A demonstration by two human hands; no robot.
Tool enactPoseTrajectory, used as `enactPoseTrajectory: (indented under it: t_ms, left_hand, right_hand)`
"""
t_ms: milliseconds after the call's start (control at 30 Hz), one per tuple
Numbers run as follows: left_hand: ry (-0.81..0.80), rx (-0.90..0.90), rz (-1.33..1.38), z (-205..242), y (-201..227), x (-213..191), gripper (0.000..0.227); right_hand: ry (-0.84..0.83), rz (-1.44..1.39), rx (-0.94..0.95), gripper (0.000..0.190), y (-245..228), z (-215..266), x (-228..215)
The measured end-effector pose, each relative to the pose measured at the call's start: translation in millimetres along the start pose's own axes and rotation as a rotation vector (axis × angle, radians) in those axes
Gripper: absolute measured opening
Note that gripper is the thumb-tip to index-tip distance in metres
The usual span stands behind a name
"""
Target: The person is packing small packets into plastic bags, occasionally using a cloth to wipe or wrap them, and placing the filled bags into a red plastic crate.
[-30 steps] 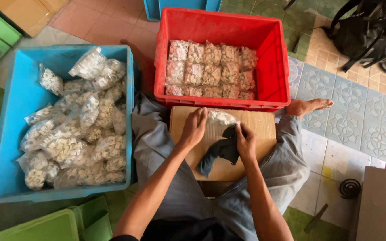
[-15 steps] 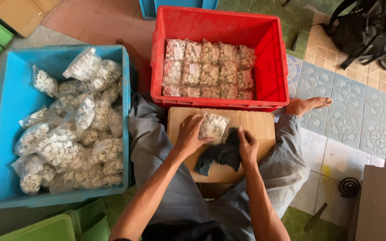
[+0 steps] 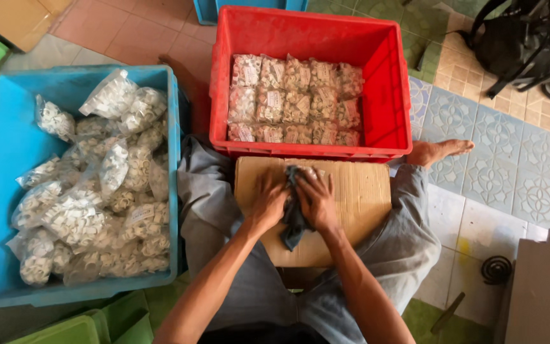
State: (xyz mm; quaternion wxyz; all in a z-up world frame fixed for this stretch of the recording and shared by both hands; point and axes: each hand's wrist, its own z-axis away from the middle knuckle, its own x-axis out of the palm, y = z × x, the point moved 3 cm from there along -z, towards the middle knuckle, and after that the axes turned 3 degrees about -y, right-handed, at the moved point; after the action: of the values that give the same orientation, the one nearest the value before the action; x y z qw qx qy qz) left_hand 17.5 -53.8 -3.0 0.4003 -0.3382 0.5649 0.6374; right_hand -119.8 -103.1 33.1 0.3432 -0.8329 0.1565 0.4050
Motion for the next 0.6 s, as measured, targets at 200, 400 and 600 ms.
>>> enactPoseTrajectory:
  t_ms: [200,400,600]
  left_hand:
    - [-0.057,-0.004,-0.082,10.9,17.5,-28.3,0.086]
    - [-0.019,0.049,-0.131,13.8,12.2,-29.3,0.039]
    - [-0.039,0.006,-0.007,12.2,18.2,-26.2,0.083]
  right_hand:
    - [0.115,-0.263,0.247,0.022,58.8,-8.7,25.3]
    - [0.014,-0.057,-0.086,0.036,-20.6,31.6,0.4]
    - [0.091,-0.153,0.482,0.027,119.4,8.4,46.4]
